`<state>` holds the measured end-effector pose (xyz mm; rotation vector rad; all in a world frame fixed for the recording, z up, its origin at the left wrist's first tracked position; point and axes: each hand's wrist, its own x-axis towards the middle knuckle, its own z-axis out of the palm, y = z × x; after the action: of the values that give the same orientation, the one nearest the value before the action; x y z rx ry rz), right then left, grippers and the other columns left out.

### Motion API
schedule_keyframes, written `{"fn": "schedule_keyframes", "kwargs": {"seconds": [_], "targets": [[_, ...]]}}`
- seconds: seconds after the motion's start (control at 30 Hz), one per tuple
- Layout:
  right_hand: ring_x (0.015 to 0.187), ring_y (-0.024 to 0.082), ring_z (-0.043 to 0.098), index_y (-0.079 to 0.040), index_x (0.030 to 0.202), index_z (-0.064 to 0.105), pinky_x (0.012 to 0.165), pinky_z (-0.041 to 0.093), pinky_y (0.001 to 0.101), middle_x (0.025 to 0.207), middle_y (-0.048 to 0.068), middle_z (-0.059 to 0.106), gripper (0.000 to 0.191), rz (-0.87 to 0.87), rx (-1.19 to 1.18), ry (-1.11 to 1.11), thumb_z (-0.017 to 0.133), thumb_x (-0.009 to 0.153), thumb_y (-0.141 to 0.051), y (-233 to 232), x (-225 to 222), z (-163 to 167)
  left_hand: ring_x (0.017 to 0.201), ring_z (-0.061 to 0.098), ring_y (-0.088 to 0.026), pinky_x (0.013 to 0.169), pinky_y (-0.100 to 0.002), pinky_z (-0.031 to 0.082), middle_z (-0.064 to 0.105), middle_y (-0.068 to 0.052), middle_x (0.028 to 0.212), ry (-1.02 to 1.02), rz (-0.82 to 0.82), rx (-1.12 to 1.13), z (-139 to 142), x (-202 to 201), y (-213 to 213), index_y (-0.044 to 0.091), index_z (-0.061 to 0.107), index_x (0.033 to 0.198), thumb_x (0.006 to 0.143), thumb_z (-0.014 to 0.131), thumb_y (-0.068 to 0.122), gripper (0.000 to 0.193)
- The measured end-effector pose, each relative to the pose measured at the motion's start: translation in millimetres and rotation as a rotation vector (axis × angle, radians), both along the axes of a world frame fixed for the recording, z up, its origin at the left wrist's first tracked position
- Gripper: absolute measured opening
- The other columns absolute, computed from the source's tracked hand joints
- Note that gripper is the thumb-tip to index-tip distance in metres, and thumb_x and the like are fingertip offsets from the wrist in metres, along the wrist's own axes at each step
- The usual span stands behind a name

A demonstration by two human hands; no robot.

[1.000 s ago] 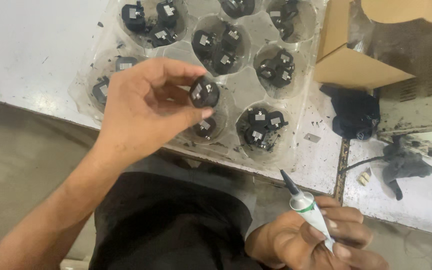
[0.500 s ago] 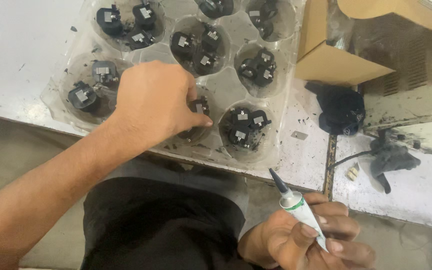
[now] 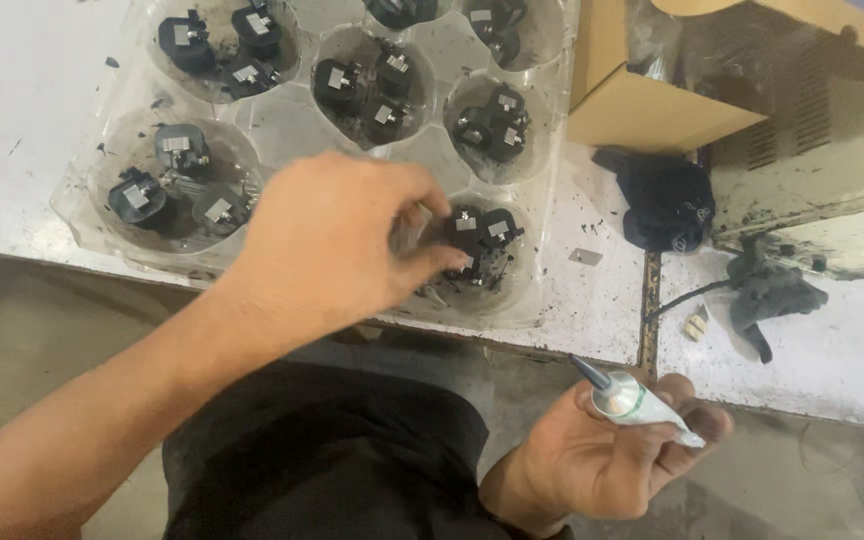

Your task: The person holds a small black plug body in one hand and a white adhesive tube in the other, squeezing glue onto the metal contact area of each plug. They place each finished plug back into a plastic tray and pick up the next one, repeating this across the tray.

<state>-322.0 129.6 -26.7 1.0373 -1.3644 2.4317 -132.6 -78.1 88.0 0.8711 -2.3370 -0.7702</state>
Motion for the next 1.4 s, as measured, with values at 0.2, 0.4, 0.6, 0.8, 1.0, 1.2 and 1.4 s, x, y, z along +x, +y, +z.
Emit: {"fn": "schedule_keyframes", "kwargs": {"seconds": [0.2,0.4,0.6,0.8,1.0,1.2,1.4], "targets": [[0.088,0.021,0.063,-0.008,0.131,0.059,0.071,0.054,0.0303,0.113,0.012,0.061,0.016,0.349,-0.191,-0.284,0.062,0.116,-0.007,4,14,11,0.072,0.071,-0.038,0.065,-0.049,0.053,0.071,-0.014,0.072,-0.236,-0.015,-0.141,-20,-38,26,0.007,0.065,0.087,0.073,0.085,0.040,0.041],[0.089,0.020,0.066,-0.006,0.127,0.060,0.071,0.056,0.0304,0.113,0.010,0.066,0.018,0.374,-0.232,-0.287,0.066,0.112,-0.014,8,1,-4,0.074,0.070,-0.039,0.065,-0.050,0.054,0.070,-0.014,0.071,-0.296,-0.027,-0.046,-24,-56,30,0.005,0.060,0.093,0.073,0.083,0.030,0.039],[0.077,0.011,0.061,-0.004,0.117,0.060,0.072,0.054,0.0241,0.092,0.005,0.064,0.013,0.312,-0.201,-0.206,0.066,0.111,-0.013,8,-18,-10,0.075,0.068,-0.042,0.064,-0.052,0.053,0.071,-0.020,0.082,-0.100,0.004,-0.056,-9,-36,33,0.000,0.064,0.100,0.066,0.085,0.022,0.045],[0.094,0.019,0.071,-0.011,0.127,0.060,0.076,0.062,0.0337,0.107,0.005,0.067,0.025,0.499,-0.255,-0.402,0.066,0.105,-0.002,1,-29,-2,0.073,0.067,-0.009,0.065,-0.024,0.057,0.073,-0.004,0.087,0.421,-0.039,0.555,-3,2,33,0.003,0.077,0.108,0.074,0.088,0.013,0.037],[0.087,0.022,0.070,-0.007,0.121,0.061,0.071,0.062,0.0352,0.108,0.007,0.065,0.027,0.585,-0.246,-0.439,0.074,0.097,-0.007,-8,-5,-3,0.081,0.057,-0.007,0.065,-0.022,0.048,0.068,-0.002,0.092,0.704,-0.045,0.735,-30,6,34,-0.001,0.075,0.119,0.068,0.097,-0.001,0.055],[0.082,0.015,0.062,-0.008,0.108,0.060,0.070,0.057,0.0262,0.096,0.007,0.059,0.026,0.243,-0.002,-0.026,0.084,0.096,-0.010,-24,23,-4,0.101,0.069,-0.012,0.078,-0.028,0.067,0.066,-0.005,0.123,0.850,-0.023,0.850,-43,16,42,-0.001,0.071,0.122,0.073,0.085,-0.012,0.052],[0.078,0.020,0.066,-0.009,0.106,0.057,0.066,0.063,0.0292,0.089,0.006,0.058,0.029,0.107,0.110,0.226,0.083,0.095,-0.014,-40,39,9,0.105,0.070,-0.015,0.089,-0.030,0.063,0.071,-0.010,0.126,0.971,-0.190,1.148,-55,25,45,-0.005,0.064,0.132,0.081,0.076,-0.013,0.053]]}}
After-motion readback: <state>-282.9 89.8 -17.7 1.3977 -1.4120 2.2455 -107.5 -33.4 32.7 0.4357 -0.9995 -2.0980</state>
